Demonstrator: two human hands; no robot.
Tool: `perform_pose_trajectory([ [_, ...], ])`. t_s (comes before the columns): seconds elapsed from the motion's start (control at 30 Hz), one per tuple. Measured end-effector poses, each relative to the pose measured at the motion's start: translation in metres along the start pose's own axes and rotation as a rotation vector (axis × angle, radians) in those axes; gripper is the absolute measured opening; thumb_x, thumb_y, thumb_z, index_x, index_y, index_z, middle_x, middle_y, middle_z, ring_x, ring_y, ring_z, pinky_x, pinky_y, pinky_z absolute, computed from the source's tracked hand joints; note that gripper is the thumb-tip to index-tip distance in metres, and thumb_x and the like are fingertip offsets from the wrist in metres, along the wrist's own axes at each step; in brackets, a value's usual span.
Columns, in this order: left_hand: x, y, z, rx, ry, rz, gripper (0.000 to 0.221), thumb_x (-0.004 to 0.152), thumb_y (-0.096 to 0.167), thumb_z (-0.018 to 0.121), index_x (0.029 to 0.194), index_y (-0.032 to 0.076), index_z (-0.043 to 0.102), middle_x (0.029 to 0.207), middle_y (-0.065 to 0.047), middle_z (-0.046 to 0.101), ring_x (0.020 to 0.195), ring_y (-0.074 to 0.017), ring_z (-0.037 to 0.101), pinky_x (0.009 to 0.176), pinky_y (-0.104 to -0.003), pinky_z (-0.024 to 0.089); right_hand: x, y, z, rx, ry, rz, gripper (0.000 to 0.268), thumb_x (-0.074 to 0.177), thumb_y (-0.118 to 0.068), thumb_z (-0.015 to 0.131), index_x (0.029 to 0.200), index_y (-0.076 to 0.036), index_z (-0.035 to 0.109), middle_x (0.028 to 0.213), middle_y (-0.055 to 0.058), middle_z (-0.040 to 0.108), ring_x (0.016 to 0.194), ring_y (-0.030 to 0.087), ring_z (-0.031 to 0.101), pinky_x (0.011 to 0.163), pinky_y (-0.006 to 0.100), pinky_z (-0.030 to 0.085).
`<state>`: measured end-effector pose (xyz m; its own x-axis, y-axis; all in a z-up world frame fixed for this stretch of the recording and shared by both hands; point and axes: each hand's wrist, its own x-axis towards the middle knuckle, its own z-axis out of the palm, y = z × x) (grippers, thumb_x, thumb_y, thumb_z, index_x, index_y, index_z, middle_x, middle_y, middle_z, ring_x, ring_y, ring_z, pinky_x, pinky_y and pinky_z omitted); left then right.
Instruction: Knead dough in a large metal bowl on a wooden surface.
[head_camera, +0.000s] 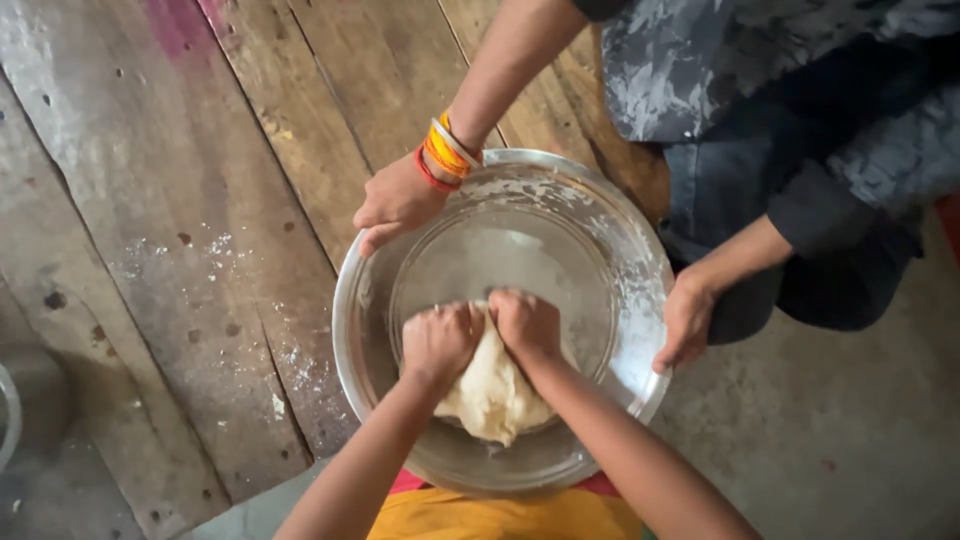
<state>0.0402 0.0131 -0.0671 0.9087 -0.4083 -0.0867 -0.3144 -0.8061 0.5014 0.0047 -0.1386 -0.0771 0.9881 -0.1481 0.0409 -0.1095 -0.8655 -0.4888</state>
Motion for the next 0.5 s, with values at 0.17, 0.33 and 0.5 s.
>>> perform_pose_trajectory([
  [0.17,0.022,-0.003,0.009,0.061,0.084,0.042,0.040,0.094,0.034,0.055,0.064,0.013,0.071,0.065,-0.017,0.070,0.059,-0.0379,0.070,0.057,-0.050,0.056,0.012,0.007,0.003,-0.144,-0.052,0.063,0.018,0.087,-0.021,0.064,0.070,-0.016,0.066,0.072,0.014,0.068,0.070,0.038,0.067,0.059,0.051,0.052],
  [0.33,0.022,0.000,-0.005,0.374,0.011,0.224,0.034,0.096,0.028,0.053,0.070,0.017,0.073,0.067,-0.010,0.073,0.058,-0.0290,0.072,0.048,-0.045,0.055,-0.015,0.016,-0.055,0.131,-0.195,-0.192,0.037,0.078,0.001,0.051,0.105,-0.009,0.075,0.103,0.020,0.070,0.092,0.042,0.066,0.078,0.049,0.053],
  [0.5,-0.026,0.020,-0.048,0.389,-0.120,0.462,0.026,0.090,0.029,0.059,0.070,0.019,0.073,0.067,-0.006,0.072,0.058,-0.0260,0.072,0.047,-0.043,0.053,-0.090,-0.006,-0.107,0.184,-0.186,-0.192,0.038,0.079,0.003,0.050,0.105,-0.007,0.075,0.117,0.020,0.069,0.106,0.040,0.065,0.090,0.045,0.052],
])
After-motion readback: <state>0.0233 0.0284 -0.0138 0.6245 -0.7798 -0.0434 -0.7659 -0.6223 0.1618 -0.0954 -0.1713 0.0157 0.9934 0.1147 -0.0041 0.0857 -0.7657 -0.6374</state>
